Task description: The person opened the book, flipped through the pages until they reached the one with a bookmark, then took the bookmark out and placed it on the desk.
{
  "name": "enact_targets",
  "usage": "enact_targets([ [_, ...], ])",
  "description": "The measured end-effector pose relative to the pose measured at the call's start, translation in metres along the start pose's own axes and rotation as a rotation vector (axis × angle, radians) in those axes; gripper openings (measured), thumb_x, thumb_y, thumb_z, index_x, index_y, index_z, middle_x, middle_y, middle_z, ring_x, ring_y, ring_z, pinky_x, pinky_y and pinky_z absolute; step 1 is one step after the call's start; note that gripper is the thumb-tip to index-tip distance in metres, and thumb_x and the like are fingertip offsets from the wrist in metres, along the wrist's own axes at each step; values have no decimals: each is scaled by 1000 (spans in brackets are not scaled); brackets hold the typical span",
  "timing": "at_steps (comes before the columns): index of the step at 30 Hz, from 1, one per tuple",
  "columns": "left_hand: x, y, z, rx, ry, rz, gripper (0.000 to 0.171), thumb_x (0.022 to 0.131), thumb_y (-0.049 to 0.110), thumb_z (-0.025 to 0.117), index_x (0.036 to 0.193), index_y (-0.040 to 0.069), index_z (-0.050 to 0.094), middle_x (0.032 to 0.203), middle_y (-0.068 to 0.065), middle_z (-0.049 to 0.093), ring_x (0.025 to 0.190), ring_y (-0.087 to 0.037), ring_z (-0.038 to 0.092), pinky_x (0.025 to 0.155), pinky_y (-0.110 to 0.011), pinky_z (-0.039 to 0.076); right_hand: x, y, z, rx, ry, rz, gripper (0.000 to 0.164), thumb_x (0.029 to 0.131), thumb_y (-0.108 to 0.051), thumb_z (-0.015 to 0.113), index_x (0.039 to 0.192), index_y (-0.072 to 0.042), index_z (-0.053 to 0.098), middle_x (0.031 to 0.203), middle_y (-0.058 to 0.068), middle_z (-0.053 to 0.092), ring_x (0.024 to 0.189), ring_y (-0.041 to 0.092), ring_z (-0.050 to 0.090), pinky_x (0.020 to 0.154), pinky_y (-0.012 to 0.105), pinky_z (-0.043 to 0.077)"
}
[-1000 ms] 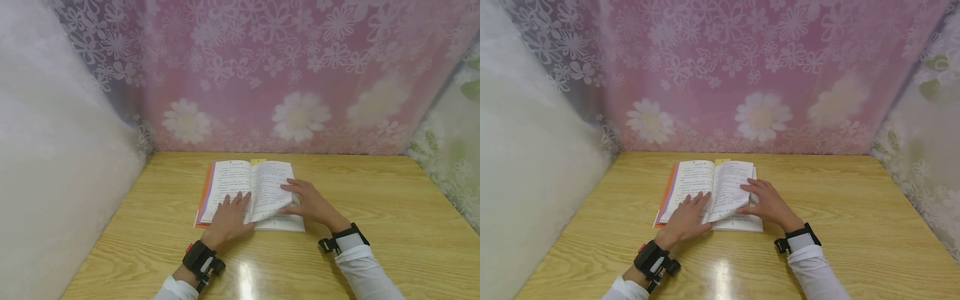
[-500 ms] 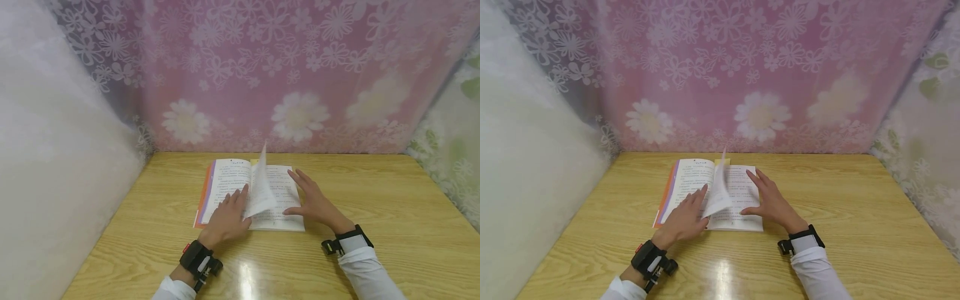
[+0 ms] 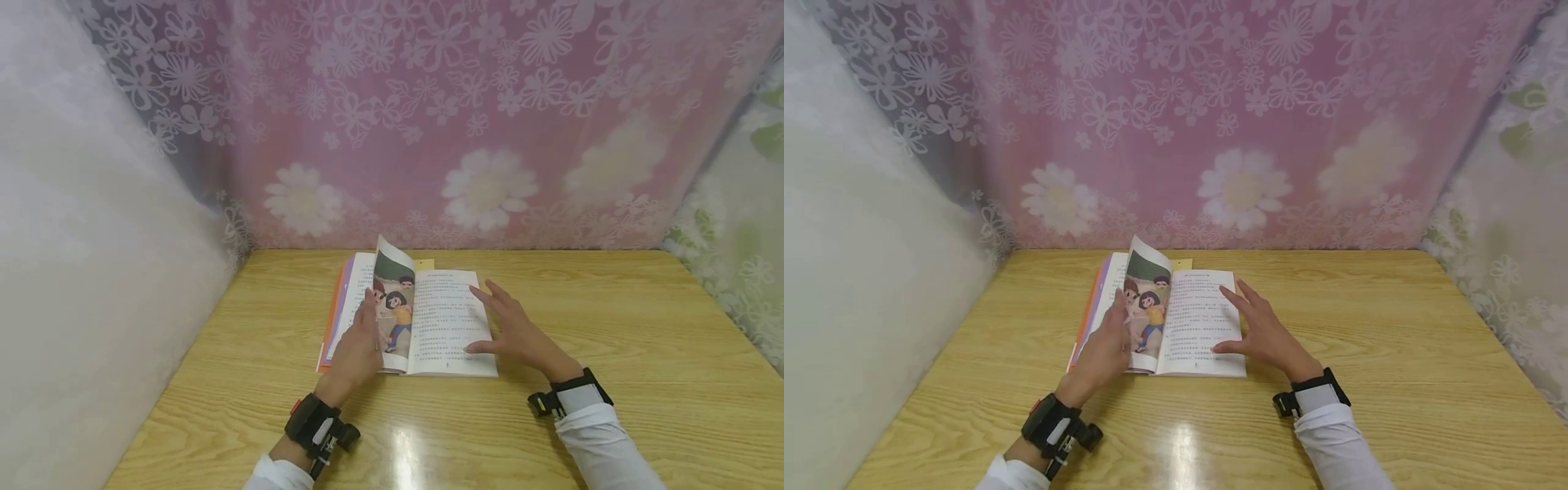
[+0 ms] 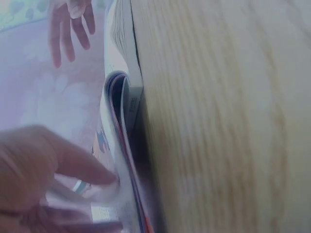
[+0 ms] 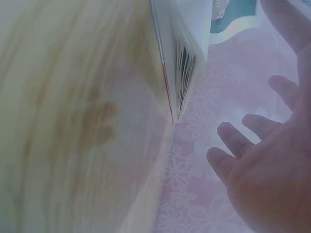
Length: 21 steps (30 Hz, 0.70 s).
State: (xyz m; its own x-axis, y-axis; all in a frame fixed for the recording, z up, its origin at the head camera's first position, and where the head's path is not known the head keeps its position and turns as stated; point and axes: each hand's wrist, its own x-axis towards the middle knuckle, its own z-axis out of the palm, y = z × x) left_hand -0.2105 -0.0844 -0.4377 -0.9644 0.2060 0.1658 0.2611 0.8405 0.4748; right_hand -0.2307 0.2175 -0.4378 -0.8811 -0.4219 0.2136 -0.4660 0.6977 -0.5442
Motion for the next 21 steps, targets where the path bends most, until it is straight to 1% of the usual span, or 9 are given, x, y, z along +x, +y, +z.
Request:
enact_targets([
  [1,0,0,-1,15,27,-18,98,70,-2,56,146,13,-4,145,-24,26,57,-19,48,41,-28,34,0,1,1,-5,0,-1,103,61,-61,70,144,-23,23,151,21,10,134,41,11,100,66,16],
  [3,-1,-2,-1,58,83,-41,91,72,-1,56,146,10,3,142,-28,29,62,-24,53,43,-30,37,-1,3,1,-12,-6,2,102,61,-62,69,144,-22,24,150,21,10,134,41,11,99,66,16],
  [6,-1,-3,-2,138,139,-40,88,71,0,58,145,8,12,138,-31,31,89,-35,56,58,-38,48,-2,5,1,-11,-25,17,101,61,-62,69,143,-20,27,151,22,9,133,42,10,99,66,17],
  [9,-1,-3,-3,206,162,-15,85,71,3,59,145,11,18,138,-34,30,113,-46,44,77,-51,47,-4,7,0,-6,-56,36,101,60,-61,70,142,-20,29,151,22,7,134,43,9,99,66,16],
  [11,0,-3,-2,244,163,-4,80,74,7,60,144,13,22,139,-35,27,119,-50,35,85,-57,42,-4,8,0,-13,-81,42,101,61,-62,69,142,-20,28,151,22,7,134,43,9,99,67,17],
  [14,2,-3,0,257,128,38,76,75,8,59,143,16,25,144,-31,19,127,-51,21,94,-64,31,-5,10,1,-33,-120,54,100,61,-63,68,143,-21,28,151,22,8,134,42,10,99,66,19],
  [17,4,-3,3,234,75,151,75,76,6,59,143,14,26,148,-25,15,133,-45,10,100,-63,23,-6,10,2,-33,-150,54,101,61,-62,69,143,-20,28,151,22,8,134,41,11,99,65,20],
  [19,6,-4,6,214,22,227,75,75,2,58,143,14,26,150,-21,16,135,-40,8,102,-61,21,-7,10,3,-30,-171,55,101,62,-62,69,143,-19,27,151,21,8,134,40,10,100,64,19],
  [21,8,-4,7,197,-37,286,71,79,1,54,143,14,27,150,-19,18,136,-36,9,104,-58,21,-8,10,3,-26,-192,52,102,62,-61,69,143,-17,26,151,22,7,134,40,10,101,63,19],
])
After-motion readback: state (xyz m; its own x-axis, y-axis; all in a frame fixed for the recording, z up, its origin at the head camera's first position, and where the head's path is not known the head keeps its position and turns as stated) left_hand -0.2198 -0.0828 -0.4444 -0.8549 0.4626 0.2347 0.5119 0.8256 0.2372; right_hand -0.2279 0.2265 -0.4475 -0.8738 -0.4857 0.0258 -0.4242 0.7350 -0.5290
